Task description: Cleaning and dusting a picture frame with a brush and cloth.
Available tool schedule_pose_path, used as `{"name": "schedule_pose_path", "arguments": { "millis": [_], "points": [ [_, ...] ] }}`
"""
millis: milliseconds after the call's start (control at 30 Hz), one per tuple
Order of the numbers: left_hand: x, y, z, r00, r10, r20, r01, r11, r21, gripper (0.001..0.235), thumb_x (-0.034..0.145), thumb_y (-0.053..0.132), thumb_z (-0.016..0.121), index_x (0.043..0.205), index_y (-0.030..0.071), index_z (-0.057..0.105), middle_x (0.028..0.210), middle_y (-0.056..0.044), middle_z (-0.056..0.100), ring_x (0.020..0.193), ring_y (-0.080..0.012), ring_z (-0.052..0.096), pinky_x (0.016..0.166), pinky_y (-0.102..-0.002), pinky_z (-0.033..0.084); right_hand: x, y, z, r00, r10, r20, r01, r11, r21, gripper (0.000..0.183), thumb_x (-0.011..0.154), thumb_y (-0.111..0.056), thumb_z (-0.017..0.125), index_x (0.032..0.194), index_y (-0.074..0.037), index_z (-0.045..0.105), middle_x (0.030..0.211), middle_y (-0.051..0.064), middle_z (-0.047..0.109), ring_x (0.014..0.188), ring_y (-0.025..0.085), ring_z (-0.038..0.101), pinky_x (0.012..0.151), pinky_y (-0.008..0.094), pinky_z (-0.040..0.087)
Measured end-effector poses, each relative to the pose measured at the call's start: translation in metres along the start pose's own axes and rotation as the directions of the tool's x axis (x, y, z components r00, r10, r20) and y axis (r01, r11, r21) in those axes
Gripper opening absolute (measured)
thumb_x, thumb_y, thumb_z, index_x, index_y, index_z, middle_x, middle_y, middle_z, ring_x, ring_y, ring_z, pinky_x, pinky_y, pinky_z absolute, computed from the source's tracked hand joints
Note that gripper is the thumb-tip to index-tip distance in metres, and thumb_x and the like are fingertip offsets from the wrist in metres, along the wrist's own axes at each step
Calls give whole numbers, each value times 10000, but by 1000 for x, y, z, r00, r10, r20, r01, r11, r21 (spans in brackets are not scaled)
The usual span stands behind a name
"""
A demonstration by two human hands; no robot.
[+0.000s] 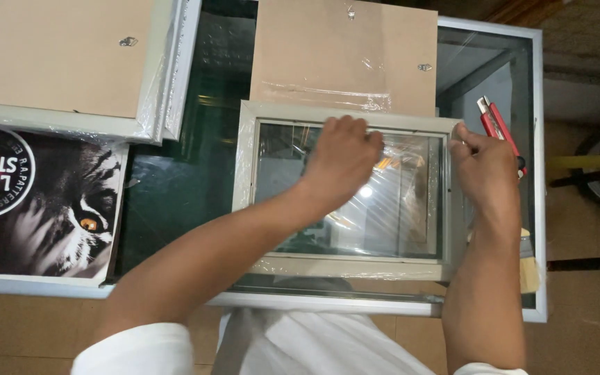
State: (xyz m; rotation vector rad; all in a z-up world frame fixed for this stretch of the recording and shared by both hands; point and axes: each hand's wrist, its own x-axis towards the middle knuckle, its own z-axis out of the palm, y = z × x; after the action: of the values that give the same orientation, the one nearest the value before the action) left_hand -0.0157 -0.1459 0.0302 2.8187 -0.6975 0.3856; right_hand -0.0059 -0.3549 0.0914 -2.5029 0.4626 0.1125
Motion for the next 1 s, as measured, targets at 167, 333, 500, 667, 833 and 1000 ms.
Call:
{"name": "schedule_pose_path", "arguments": {
  "millis": [167, 333, 500, 667, 833, 1000],
  "points": [
    [29, 70, 41, 979, 29, -200, -64, 983, -173, 118, 798, 135, 660, 869, 53, 707, 910, -155, 642, 868, -293, 569, 867, -437, 410, 12, 14, 4, 1000, -2, 9, 3, 1000, -30, 368, 967, -99, 690, 1334, -84, 689, 1017, 129, 708, 800, 179, 638, 759, 367, 529],
    [-6, 52, 2, 992, 117, 46, -96, 941, -325, 193, 786, 103, 685, 962, 74, 759, 1039, -159, 667, 1020, -308, 594, 956, -473, 406, 18, 20, 8, 999, -39, -20, 36, 995, -95, 355, 953, -94, 726, 1307, -76, 714, 745, 72, 632, 543, 101, 469, 520, 287, 448],
    [-72, -38, -44, 992, -52, 113, 65, 991, -115, 321, 719, 47, 658, 1032, 18, 725, 1115, -190, 582, 1021, -356, 474, 869, -466, 378, 24, 33, 9, 994, -110, -24, 110, 994, -11, 413, 912, -52, 720, 1323, -91, 727, 738, 46, 612, 577, 119, 459, 575, 300, 442],
    [-81, -55, -71, 950, -228, 215, 224, 974, 46, 304, 839, 72, 615, 1125, 61, 718, 1068, -153, 676, 1007, -331, 579, 906, -458, 422, 19, 23, 7, 997, -69, -29, 67, 995, -79, 417, 912, -62, 715, 1325, -120, 731, 762, 76, 654, 603, 149, 532, 618, 340, 480],
    [-50, 18, -20, 982, -76, 171, 107, 978, -181, 362, 765, 40, 693, 1126, 67, 678, 1097, -164, 678, 1016, -326, 606, 931, -474, 451, 23, 38, 13, 997, -71, -30, 67, 989, -130, 392, 945, -110, 707, 1335, -140, 731, 725, 56, 634, 620, 167, 563, 674, 367, 497],
    [-23, 94, 14, 985, 6, -171, -50, 966, -252, 94, 810, 124, 654, 886, 70, 655, 872, -145, 672, 884, -321, 602, 867, -438, 480, 15, 23, 8, 995, -102, -19, 98, 983, -154, 375, 951, -56, 663, 1321, -80, 725, 880, 156, 737, 611, 186, 609, 600, 356, 527]
  ]
}}
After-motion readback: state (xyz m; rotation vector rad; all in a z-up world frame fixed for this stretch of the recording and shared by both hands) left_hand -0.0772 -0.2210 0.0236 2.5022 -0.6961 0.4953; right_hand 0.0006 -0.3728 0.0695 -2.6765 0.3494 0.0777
